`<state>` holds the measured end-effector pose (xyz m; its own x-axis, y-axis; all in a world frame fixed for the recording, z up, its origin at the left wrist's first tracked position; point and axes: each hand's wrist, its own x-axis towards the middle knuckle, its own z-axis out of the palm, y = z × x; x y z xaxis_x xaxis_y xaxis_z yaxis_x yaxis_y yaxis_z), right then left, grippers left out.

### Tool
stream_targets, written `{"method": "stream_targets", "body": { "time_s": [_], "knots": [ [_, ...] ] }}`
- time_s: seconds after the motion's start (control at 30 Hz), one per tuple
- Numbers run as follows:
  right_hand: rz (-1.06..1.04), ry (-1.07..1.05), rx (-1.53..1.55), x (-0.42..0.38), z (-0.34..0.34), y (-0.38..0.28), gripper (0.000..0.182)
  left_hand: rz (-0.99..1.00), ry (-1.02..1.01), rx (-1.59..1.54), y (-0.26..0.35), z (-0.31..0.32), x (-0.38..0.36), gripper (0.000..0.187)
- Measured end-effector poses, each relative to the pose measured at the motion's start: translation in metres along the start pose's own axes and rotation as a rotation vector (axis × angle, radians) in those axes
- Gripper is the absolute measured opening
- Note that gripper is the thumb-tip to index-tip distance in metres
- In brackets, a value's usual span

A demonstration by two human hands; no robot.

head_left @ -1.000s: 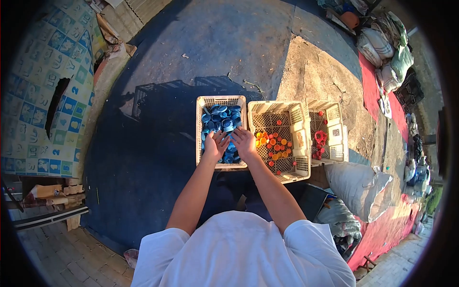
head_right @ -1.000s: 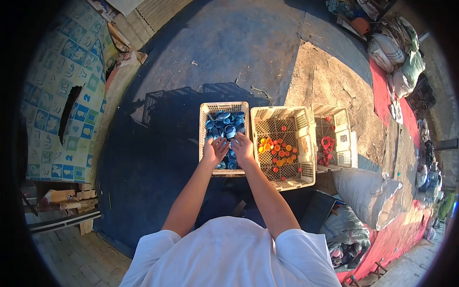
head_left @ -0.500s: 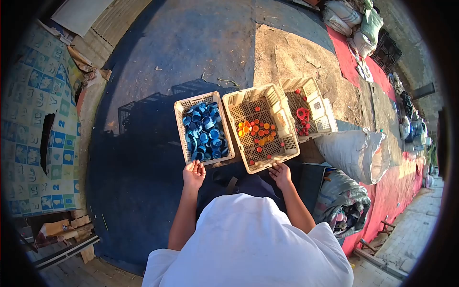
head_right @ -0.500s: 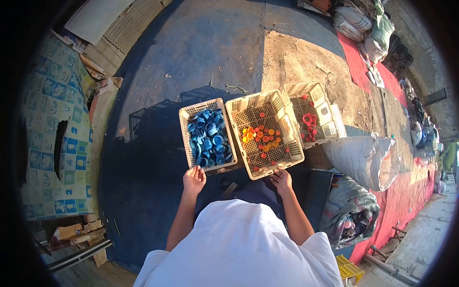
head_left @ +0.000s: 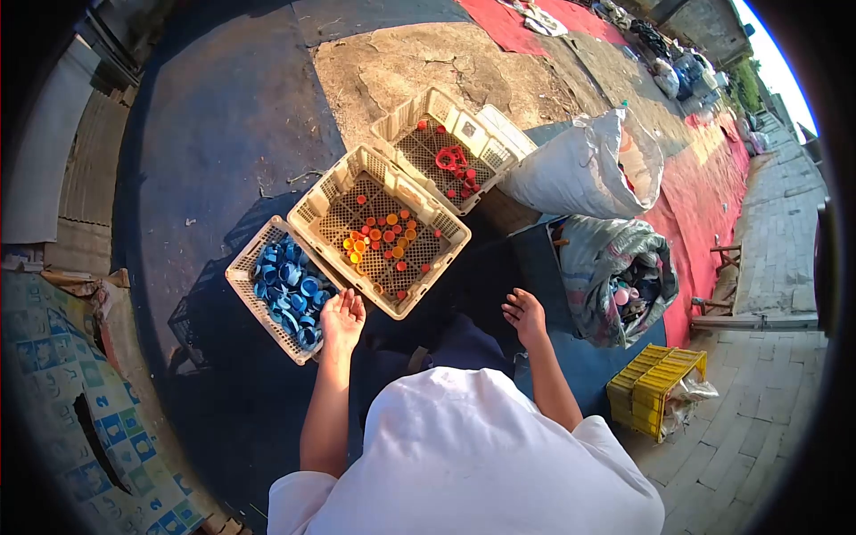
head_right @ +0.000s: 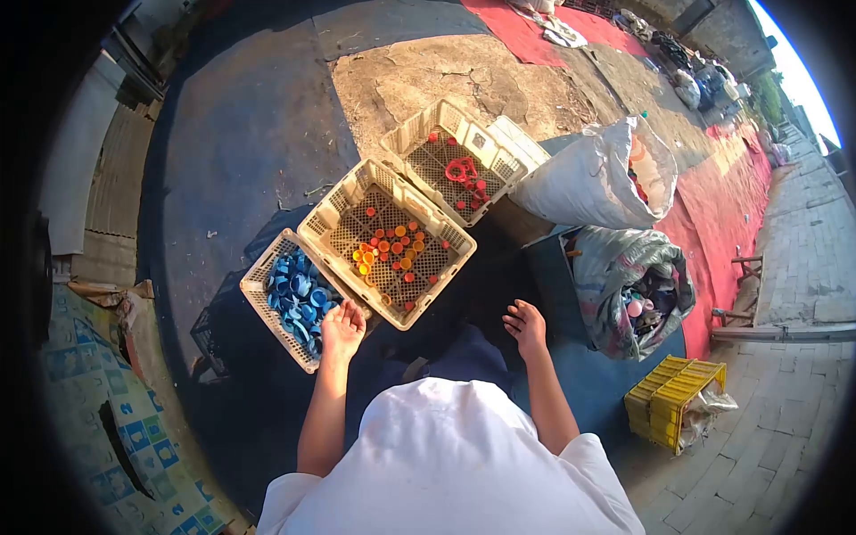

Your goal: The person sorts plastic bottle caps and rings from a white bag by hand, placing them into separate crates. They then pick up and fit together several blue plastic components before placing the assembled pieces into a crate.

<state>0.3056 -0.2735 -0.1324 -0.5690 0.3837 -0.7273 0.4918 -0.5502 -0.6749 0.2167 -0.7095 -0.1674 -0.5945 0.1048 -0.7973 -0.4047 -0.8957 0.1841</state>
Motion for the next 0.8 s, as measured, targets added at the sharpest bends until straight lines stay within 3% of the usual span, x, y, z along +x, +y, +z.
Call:
{"method": "stream_targets", "body": {
  "time_s": [0.2, 0.33, 0.57, 0.8],
  "knots": [
    [-0.007, 0.039, -0.044, 0.028, -0.045, -0.034, 0.028, -0.010, 0.019, 0.077, -0.072, 0.084, 0.018, 0.020],
    [-0.078, 0.088, -0.030, 0.052, -0.089, -0.059, 0.026, -0.187, 0.035, 0.220, -0.149, 0.140, 0.038, 0.016],
    [-0.134, 0.257, 0.155, 0.080, -0.168, -0.099, 0.026, -0.373, -0.146, 0.563, -0.285, 0.267, 0.065, 0.022],
    [-0.254, 0.426, 0.223, 0.075, -0.211, -0.126, 0.023, -0.509, -0.266, 0.777, -0.370, 0.354, 0.083, 0.022]
  ]
}}
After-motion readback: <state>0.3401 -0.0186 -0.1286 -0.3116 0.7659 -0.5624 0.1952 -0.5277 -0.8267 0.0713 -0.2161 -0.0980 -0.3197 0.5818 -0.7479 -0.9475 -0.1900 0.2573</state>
